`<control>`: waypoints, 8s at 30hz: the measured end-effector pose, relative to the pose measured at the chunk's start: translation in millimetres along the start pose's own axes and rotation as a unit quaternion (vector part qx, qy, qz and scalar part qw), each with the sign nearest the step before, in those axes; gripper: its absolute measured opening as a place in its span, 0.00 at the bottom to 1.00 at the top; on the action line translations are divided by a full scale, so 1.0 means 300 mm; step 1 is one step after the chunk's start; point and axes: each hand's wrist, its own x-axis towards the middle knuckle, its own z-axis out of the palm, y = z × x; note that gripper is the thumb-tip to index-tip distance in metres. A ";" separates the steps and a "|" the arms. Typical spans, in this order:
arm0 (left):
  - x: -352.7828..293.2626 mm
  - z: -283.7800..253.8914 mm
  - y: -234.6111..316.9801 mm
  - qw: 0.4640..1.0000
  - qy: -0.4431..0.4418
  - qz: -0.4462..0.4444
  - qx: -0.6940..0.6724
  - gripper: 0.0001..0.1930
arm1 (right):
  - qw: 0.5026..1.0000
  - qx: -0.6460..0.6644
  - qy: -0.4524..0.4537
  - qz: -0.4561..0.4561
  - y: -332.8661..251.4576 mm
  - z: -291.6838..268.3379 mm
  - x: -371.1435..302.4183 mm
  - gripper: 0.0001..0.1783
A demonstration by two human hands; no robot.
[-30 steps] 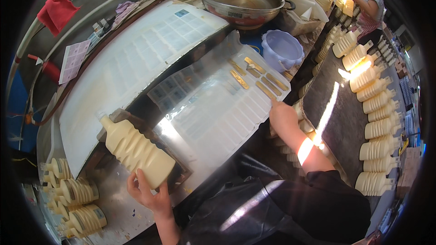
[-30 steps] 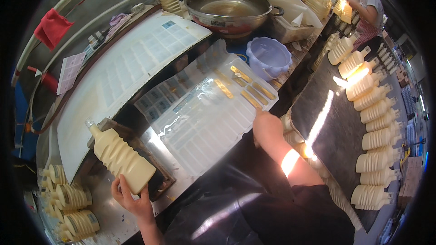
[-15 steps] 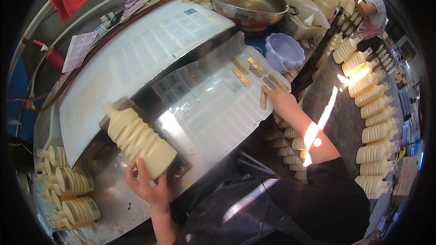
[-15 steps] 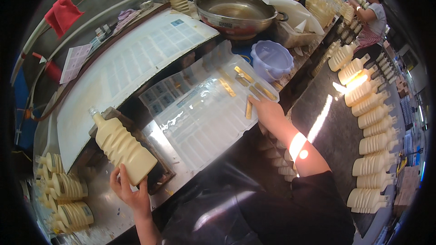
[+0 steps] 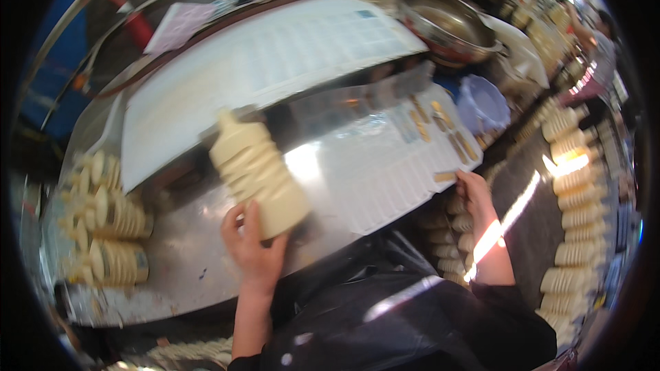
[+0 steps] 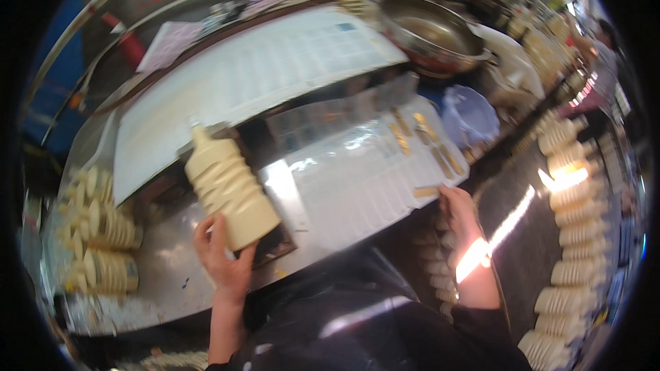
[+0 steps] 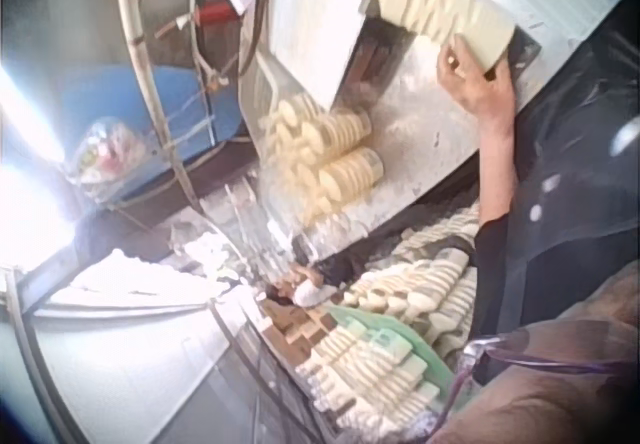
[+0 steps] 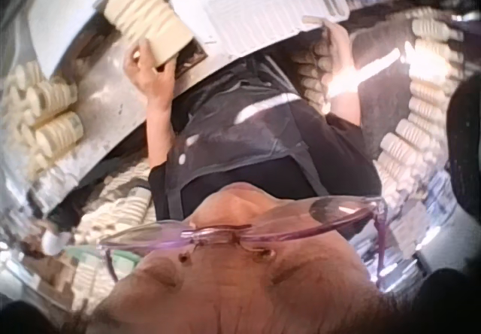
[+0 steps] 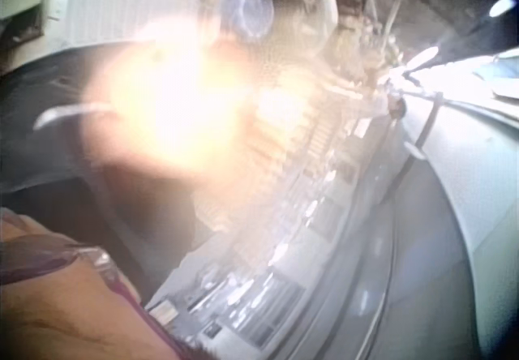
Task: The person applies adhesive labels to cream-colored plastic bottles on a metal workbench. They peel labels from a sheet, wrap them around the bottle body, smooth the edges, and place the labeled bottle aside before repeating the process with another bottle.
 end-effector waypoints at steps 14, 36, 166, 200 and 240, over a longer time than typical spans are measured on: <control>0.002 -0.027 -0.002 0.998 -0.007 -0.039 -0.041 0.40 | 0.884 -0.286 -0.274 -0.250 -0.450 0.615 -0.341 0.12; 0.371 0.084 -0.094 0.820 0.084 -0.394 -0.407 0.13 | 0.890 -0.034 -0.439 -0.119 -0.437 1.220 -0.450 0.09; 0.371 0.091 -0.115 0.874 0.083 -0.343 -0.333 0.17 | 0.840 -0.045 -0.527 -0.124 -0.398 1.256 -0.366 0.16; 0.329 0.061 -0.142 0.811 0.053 -0.343 -0.470 0.20 | 0.842 -0.193 -0.457 -0.211 -0.444 1.249 -0.431 0.19; 0.326 0.082 -0.178 0.903 0.027 -0.274 -0.329 0.20 | 0.830 -0.268 -0.409 -0.267 -0.429 1.242 -0.470 0.26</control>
